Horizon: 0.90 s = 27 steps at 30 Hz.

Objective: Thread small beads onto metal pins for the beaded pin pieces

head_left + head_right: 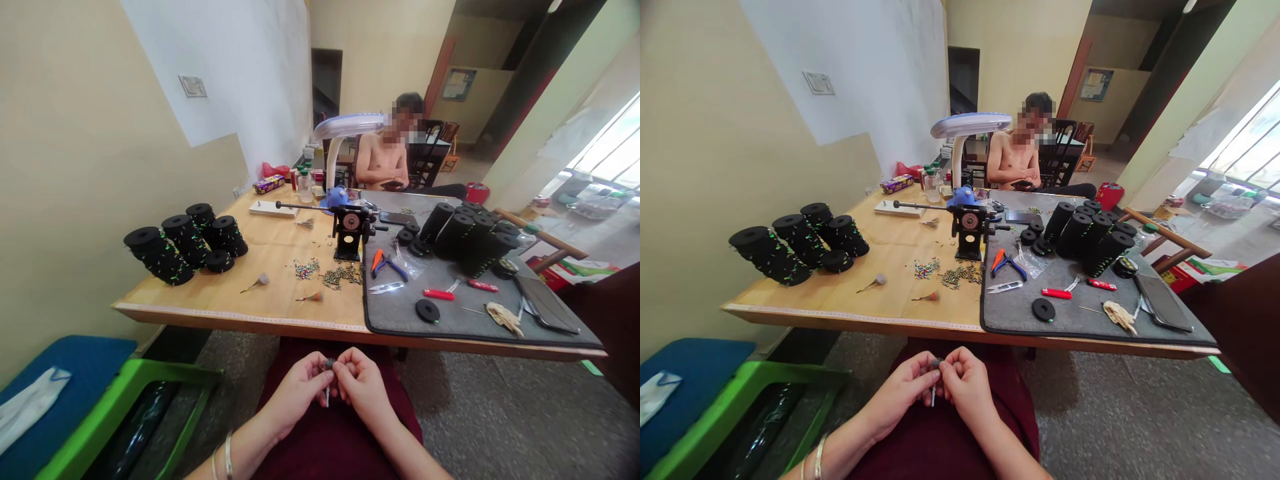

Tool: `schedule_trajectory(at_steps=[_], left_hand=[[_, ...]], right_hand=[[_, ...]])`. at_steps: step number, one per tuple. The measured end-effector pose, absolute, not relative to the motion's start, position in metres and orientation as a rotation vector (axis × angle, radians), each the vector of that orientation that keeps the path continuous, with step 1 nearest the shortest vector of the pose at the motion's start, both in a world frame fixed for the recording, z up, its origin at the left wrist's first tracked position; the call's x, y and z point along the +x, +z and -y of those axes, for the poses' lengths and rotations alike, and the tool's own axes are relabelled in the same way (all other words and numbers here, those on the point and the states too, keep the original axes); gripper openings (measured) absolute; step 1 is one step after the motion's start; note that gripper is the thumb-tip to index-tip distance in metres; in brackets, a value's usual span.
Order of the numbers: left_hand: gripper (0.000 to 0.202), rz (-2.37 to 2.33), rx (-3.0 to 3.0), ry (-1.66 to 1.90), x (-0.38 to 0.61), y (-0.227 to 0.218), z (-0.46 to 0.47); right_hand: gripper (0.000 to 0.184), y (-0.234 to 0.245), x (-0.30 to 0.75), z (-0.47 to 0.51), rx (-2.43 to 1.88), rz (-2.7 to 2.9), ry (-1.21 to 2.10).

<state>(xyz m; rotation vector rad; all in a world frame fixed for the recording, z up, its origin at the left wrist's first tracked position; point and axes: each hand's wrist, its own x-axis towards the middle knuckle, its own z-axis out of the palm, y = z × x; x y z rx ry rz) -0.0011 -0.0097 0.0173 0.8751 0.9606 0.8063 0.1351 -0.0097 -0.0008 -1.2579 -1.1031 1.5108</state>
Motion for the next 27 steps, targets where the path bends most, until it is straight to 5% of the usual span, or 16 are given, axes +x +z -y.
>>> schedule_trajectory(at_steps=[27], left_hand=[[0.023, -1.035, 0.824, 0.926, 0.000, 0.000, 0.006]], right_hand=[[0.034, -0.013, 0.137, 0.013, -1.279, 1.086, 1.543]])
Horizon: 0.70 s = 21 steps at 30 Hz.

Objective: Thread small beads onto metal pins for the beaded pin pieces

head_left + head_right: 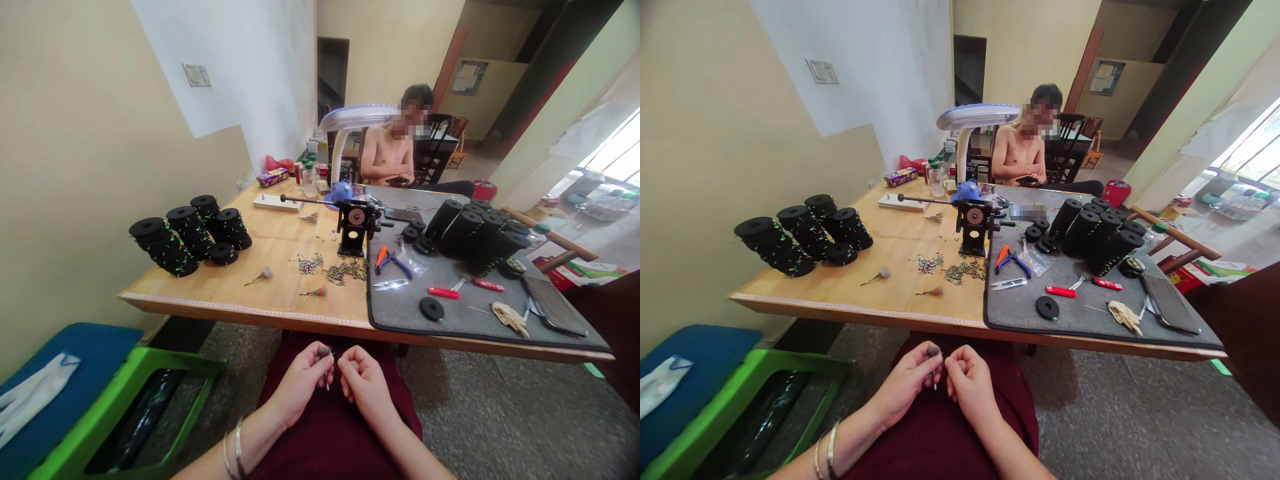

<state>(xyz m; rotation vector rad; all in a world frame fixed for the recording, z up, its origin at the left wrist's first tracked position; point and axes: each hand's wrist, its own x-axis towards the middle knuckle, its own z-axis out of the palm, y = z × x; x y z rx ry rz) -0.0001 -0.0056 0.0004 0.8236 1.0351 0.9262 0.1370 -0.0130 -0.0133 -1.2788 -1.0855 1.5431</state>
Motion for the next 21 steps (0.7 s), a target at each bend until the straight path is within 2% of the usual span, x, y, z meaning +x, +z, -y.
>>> schedule_trajectory(at_steps=[9, 21], left_hand=[[0.018, -1.160, 1.146, 0.965, -0.0046, -0.0071, 0.0055], [0.013, -1.229, 1.298, 0.975, -0.0049, -0.0043, 0.0067]], right_hand=[[0.034, -0.0067, 0.1350, 0.0160, -1.300, 1.049, 1.647], [0.034, -0.0044, 0.1337, 0.0138, -1.335, 1.014, 1.669]])
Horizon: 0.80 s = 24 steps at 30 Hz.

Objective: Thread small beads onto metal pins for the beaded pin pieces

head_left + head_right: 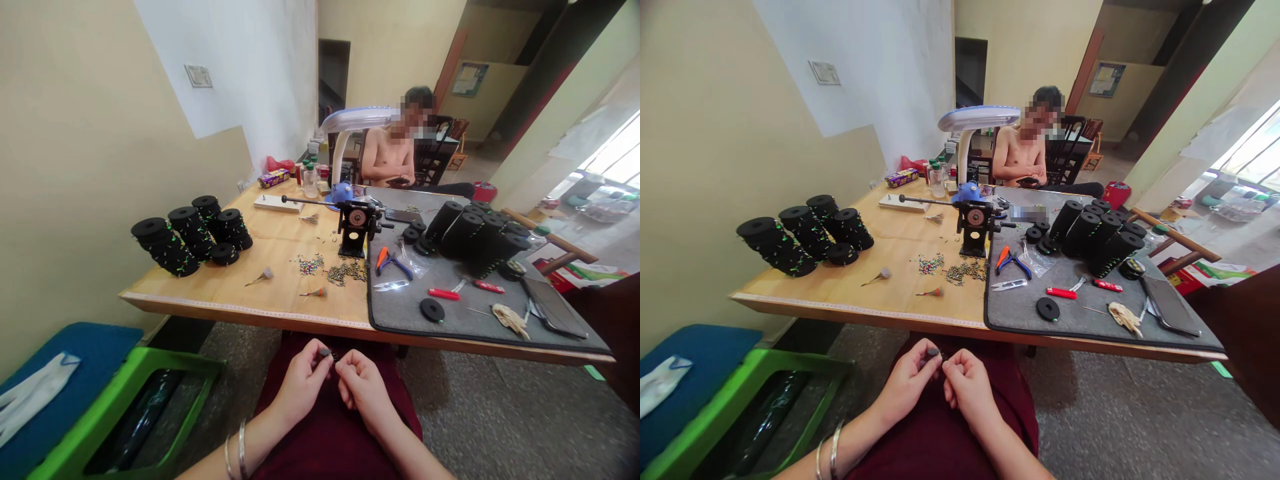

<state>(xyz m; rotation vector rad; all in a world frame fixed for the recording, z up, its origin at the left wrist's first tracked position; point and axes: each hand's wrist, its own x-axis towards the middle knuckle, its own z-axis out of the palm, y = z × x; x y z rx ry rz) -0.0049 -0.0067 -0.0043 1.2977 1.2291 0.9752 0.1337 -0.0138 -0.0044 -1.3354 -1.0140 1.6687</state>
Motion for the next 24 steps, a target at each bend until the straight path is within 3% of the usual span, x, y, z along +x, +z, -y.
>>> schedule_trajectory(at_steps=[12, 24], left_hand=[[0.016, -1.286, 1.562, 0.929, -0.0059, -0.0003, 0.0112], [0.014, -1.163, 1.353, 0.899, -0.0030, -0.0041, 0.0089]], right_hand=[[0.038, -0.0087, 0.1333, 0.0098, -1.303, 1.029, 1.606], [0.036, -0.0131, 0.1383, 0.0071, -1.215, 0.878, 1.608]])
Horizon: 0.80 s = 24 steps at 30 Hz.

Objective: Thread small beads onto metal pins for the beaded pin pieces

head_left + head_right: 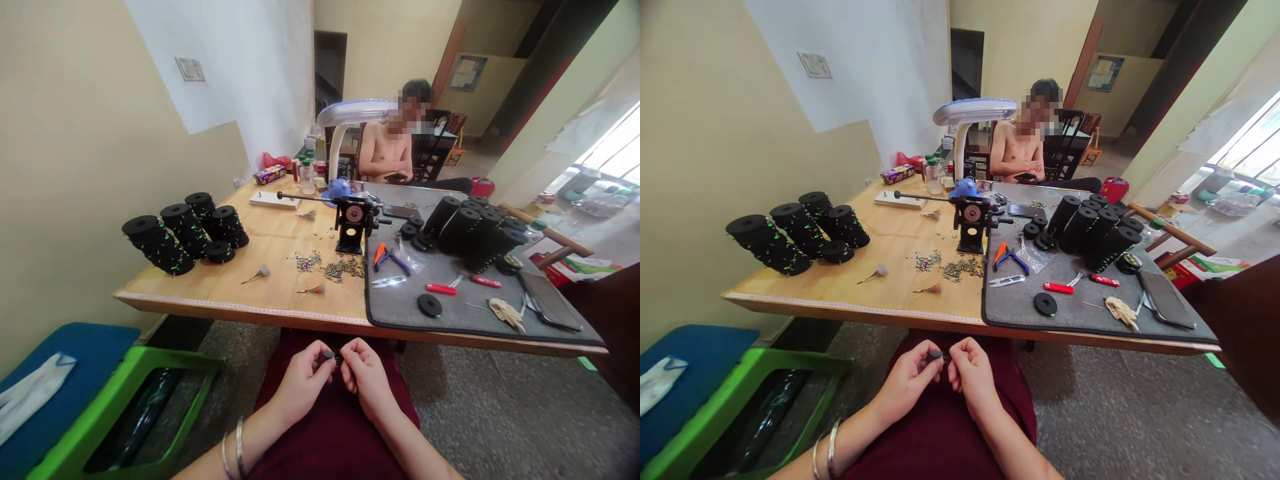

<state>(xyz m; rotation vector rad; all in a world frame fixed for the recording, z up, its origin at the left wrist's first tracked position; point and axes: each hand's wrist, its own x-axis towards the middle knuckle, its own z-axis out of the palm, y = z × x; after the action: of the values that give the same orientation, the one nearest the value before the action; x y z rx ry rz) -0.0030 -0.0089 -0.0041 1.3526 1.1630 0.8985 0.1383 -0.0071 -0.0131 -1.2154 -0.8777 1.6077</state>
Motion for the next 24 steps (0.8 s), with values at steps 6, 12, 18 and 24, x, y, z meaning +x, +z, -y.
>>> schedule_trajectory(at_steps=[6, 12, 18, 24], left_hand=[[0.012, -1.154, 1.274, 0.871, -0.002, -0.001, 0.009], [0.010, -1.202, 1.320, 0.889, -0.001, 0.000, 0.007], [0.014, -1.237, 1.342, 0.898, -0.002, 0.005, 0.006], [0.020, -1.183, 1.228, 0.935, -0.005, 0.006, 0.004]], right_hand=[[0.037, -0.013, 0.140, 0.007, -1.217, 0.900, 1.604], [0.037, -0.014, 0.138, 0.008, -1.233, 0.918, 1.589], [0.038, -0.014, 0.137, 0.008, -1.186, 0.967, 1.620], [0.031, -0.004, 0.141, 0.007, -1.190, 1.079, 1.680]])
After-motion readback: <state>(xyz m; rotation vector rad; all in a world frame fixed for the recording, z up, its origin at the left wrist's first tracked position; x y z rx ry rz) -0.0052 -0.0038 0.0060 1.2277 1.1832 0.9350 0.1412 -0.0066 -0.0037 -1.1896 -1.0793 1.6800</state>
